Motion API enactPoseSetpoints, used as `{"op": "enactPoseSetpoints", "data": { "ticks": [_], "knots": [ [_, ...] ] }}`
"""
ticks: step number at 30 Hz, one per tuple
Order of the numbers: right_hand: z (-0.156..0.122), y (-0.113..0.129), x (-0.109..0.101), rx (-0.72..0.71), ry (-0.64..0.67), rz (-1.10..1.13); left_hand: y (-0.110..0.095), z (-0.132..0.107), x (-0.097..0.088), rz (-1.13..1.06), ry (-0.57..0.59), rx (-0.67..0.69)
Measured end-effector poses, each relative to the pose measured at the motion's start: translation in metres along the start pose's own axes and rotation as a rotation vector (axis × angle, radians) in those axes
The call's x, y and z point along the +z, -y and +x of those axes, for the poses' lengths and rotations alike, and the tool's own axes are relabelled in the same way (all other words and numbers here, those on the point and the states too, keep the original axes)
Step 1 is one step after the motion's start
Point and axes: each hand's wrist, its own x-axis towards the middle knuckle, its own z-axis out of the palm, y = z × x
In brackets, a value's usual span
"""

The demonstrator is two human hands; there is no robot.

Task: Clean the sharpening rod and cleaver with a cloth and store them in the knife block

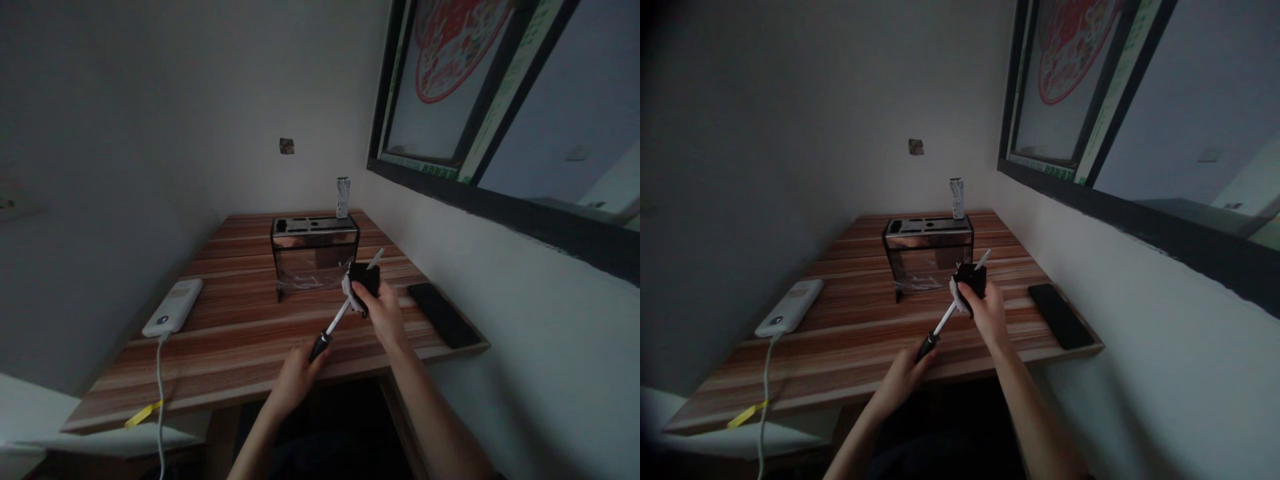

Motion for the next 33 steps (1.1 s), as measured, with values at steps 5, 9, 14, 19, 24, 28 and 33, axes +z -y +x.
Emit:
{"op": "enactPoseSetpoints", "data": {
  "ticks": [5, 9, 14, 19, 24, 28, 33],
  "knots": [
    [0.019, 0.016, -0.014, -0.045, -0.073, 0.007, -0.002, -0.001, -0.001, -0.010, 0.006, 0.018],
    [0.032, 0.021, -0.024, -0.111, -0.131, 0.025, -0.002, -0.002, -0.001, -0.002, 0.021, 0.012],
    [0.039, 0.019, -0.029, -0.113, -0.167, 0.051, 0.000, -0.002, 0.000, 0.030, 0.033, 0.008],
    [0.037, 0.013, -0.025, -0.081, -0.270, 0.121, 0.000, -0.001, 0.001, 0.033, 0.027, 0.010],
    [0.024, 0.009, -0.011, -0.016, -0.223, 0.129, 0.001, 0.000, 0.000, 0.025, 0.023, 0.005],
    [0.006, 0.000, 0.004, 0.013, -0.091, 0.065, -0.001, 0.001, -0.001, 0.004, 0.003, 0.003],
    [-0.023, -0.015, 0.022, 0.059, 0.053, 0.006, 0.002, 0.002, 0.001, 0.013, -0.035, -0.022]
  ]
}}
